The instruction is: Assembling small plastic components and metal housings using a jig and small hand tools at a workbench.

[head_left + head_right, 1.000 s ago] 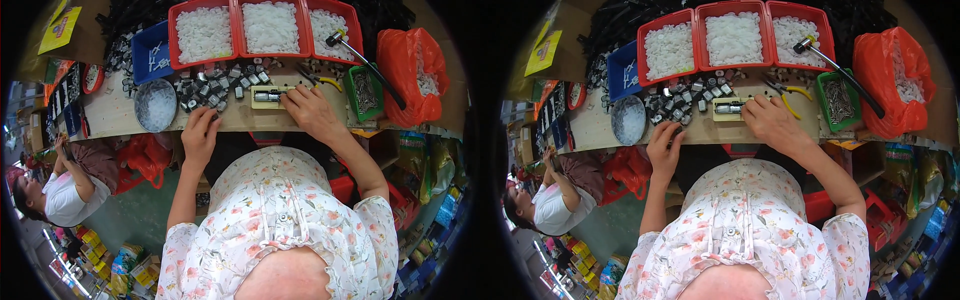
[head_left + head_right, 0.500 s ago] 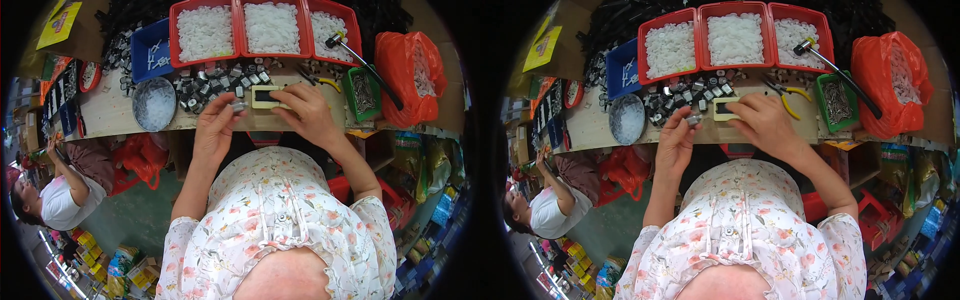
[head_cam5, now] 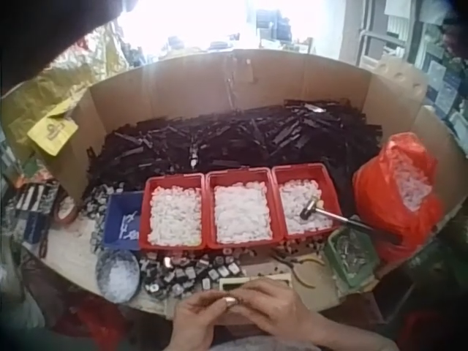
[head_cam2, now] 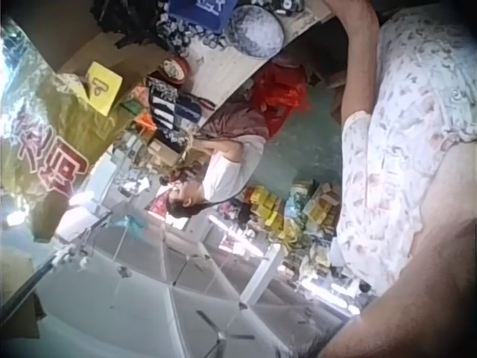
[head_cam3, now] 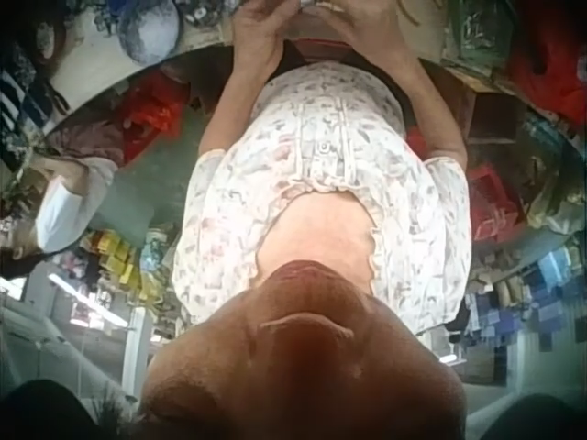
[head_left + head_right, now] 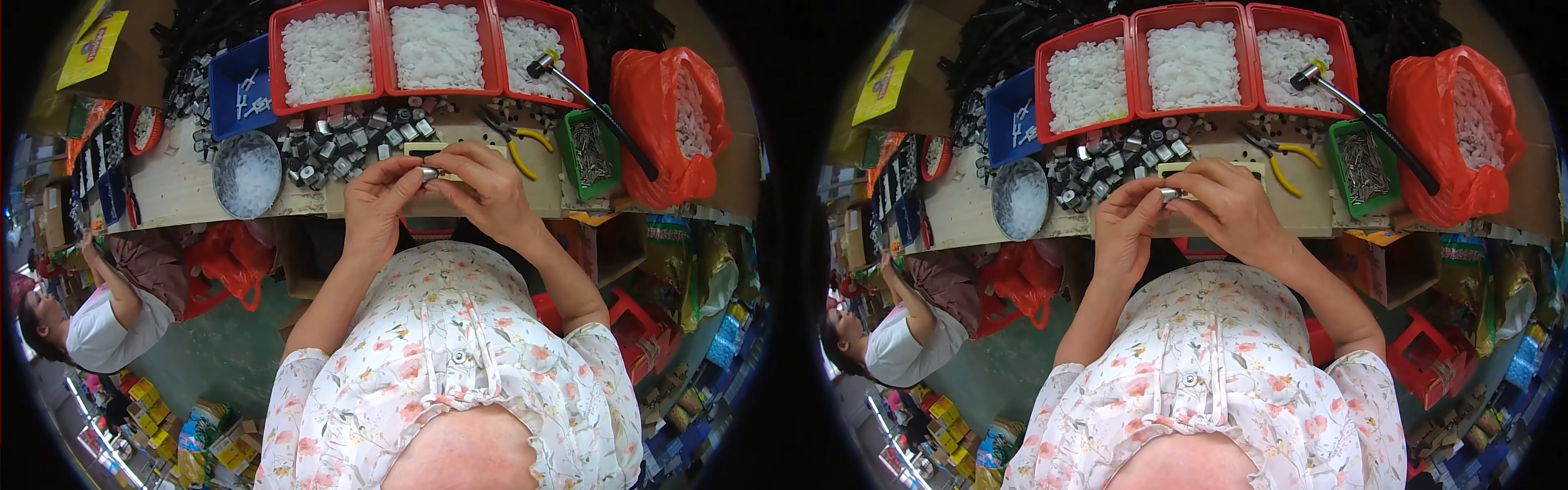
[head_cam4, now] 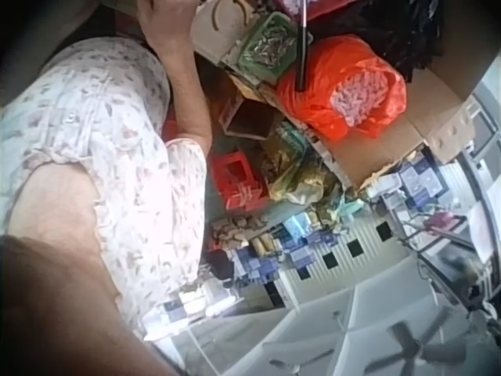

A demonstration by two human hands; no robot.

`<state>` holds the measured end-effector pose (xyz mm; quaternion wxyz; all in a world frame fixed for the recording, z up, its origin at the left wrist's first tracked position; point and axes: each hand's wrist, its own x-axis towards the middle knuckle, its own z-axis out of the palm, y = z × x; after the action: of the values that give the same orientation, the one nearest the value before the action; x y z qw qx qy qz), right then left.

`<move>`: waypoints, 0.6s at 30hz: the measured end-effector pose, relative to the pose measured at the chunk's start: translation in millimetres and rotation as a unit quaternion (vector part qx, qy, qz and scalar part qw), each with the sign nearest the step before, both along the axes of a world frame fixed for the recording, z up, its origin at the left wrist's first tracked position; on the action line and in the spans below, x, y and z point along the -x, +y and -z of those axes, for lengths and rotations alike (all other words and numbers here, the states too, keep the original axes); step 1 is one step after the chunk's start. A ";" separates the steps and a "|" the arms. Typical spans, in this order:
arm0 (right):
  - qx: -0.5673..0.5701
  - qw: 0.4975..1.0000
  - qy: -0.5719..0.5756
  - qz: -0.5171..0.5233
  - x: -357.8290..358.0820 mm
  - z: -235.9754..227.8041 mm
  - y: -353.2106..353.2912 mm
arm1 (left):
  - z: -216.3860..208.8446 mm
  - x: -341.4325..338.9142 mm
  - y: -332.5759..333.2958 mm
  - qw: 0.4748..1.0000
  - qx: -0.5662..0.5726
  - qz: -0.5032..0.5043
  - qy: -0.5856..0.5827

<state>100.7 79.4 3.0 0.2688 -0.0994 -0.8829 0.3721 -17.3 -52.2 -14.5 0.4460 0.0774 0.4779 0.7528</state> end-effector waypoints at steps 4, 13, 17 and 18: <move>-0.064 0.998 0.000 0.012 1.0 -6.5 -2.1 | 1.6 3.5 0.4 1.000 0.001 0.006 -0.027; -0.095 0.995 -0.025 0.023 8.6 5.9 7.0 | 4.5 11.2 -1.3 0.993 0.061 -0.017 0.096; -0.064 0.996 -0.043 0.034 14.2 20.5 12.6 | 7.5 21.0 -6.3 0.887 0.116 -0.052 0.444; -0.069 0.996 -0.045 0.040 14.8 23.3 12.0 | 7.9 21.6 -7.2 0.854 0.124 -0.041 0.505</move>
<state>85.9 91.4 -20.2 0.2491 -0.1325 -0.9131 0.2945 -38.9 -59.5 -22.4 0.1181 0.3711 0.7291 0.5628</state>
